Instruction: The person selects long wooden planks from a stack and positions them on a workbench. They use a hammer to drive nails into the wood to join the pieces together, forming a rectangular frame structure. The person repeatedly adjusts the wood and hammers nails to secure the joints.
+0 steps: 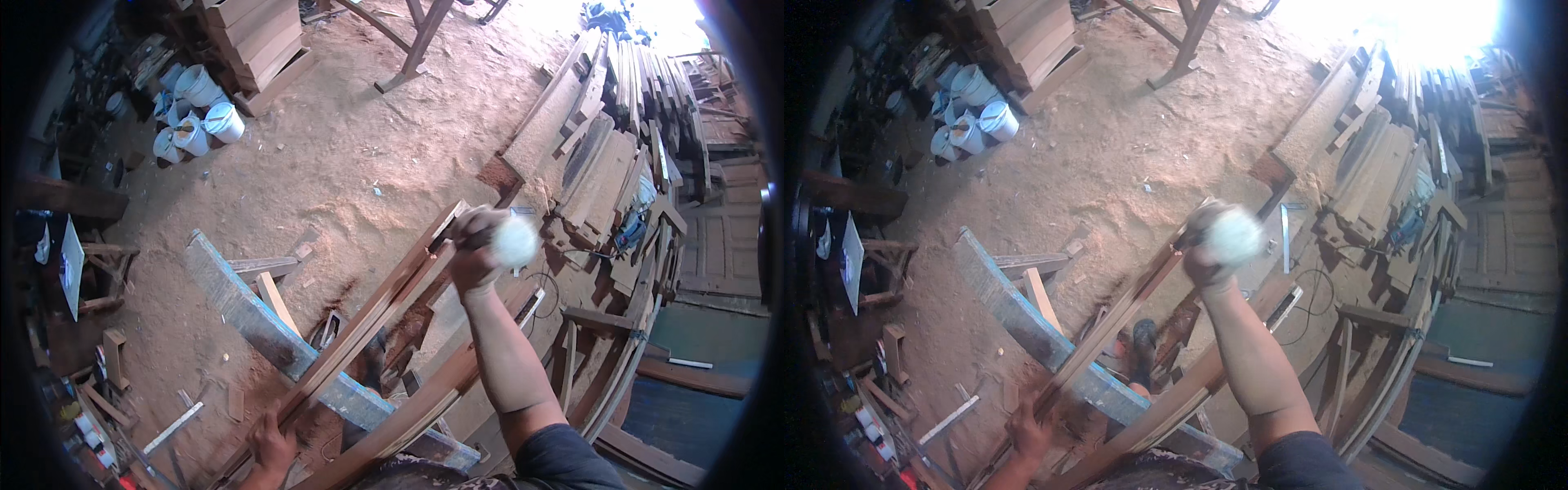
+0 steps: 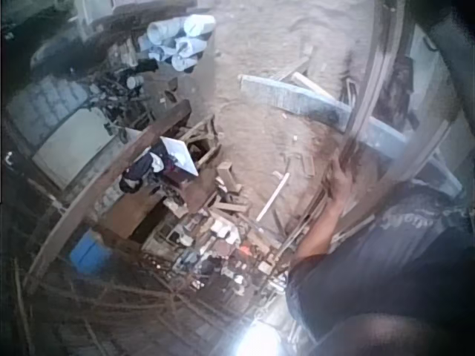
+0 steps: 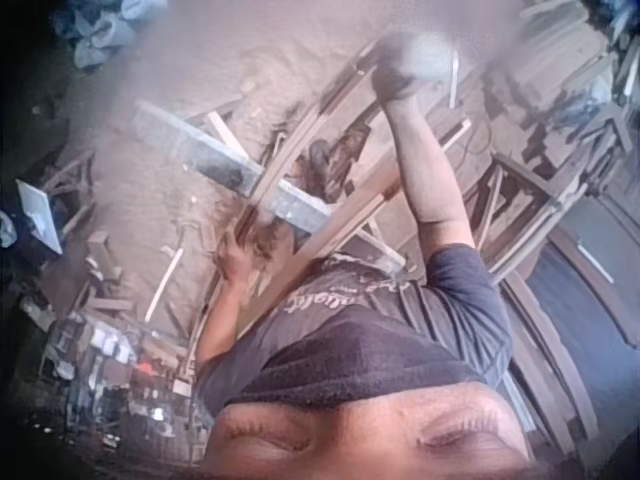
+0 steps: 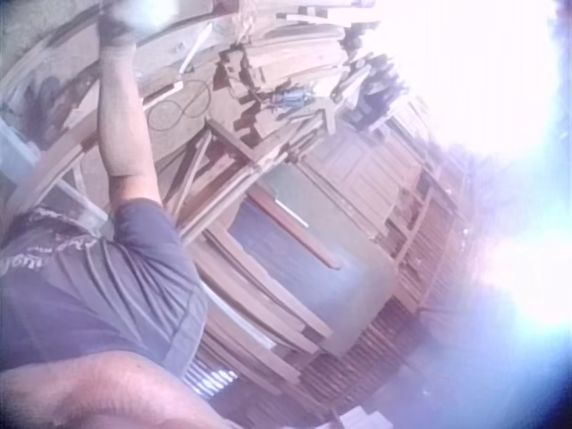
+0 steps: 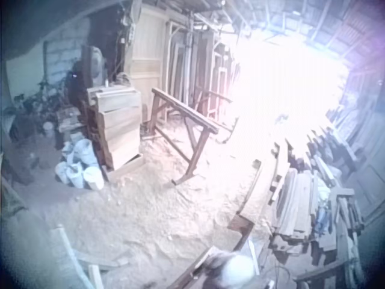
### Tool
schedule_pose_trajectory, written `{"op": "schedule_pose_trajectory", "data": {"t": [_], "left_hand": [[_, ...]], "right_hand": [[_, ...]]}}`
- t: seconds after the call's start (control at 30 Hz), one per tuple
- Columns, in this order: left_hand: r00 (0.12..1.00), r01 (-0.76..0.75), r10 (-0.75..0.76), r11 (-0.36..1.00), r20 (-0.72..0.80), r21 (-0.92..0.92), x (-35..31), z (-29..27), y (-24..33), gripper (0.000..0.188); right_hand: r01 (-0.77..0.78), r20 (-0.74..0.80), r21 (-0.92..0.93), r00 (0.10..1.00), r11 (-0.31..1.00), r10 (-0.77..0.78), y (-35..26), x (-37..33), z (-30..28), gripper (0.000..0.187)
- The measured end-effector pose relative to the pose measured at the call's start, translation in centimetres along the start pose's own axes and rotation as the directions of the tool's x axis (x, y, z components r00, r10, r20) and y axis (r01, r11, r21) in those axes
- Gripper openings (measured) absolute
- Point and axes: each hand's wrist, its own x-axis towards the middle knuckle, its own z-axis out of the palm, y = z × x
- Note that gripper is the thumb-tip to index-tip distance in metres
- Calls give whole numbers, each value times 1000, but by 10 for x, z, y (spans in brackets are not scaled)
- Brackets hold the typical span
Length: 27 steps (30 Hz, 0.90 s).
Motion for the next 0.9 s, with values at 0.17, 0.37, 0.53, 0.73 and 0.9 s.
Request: {"op": "schedule_pose_trajectory", "data": {"t": [0.17,0.37,0.53,0.73,0.9], "left_hand": [[1000,13,-13,1000,-11,3,-4,-1,1,54],[1000,8,-7,999,-28,47,-7,-1,2,51],[999,49,-49,999,-18,16,-8,-2,4,50],[994,-27,31,999,-103,40,-9,9,-7,50],[997,3,3,997,-75,76,-12,4,-2,48]], "right_hand": [[-634,-312,127,705,763,637,15,65,-4,59],[-624,-343,171,688,763,640,18,65,-8,63],[-664,-230,313,641,679,733,-7,109,-12,63],[-638,-272,188,697,746,664,-2,108,-19,58],[-104,-107,-42,989,994,99,-2,53,-6,59]]}}
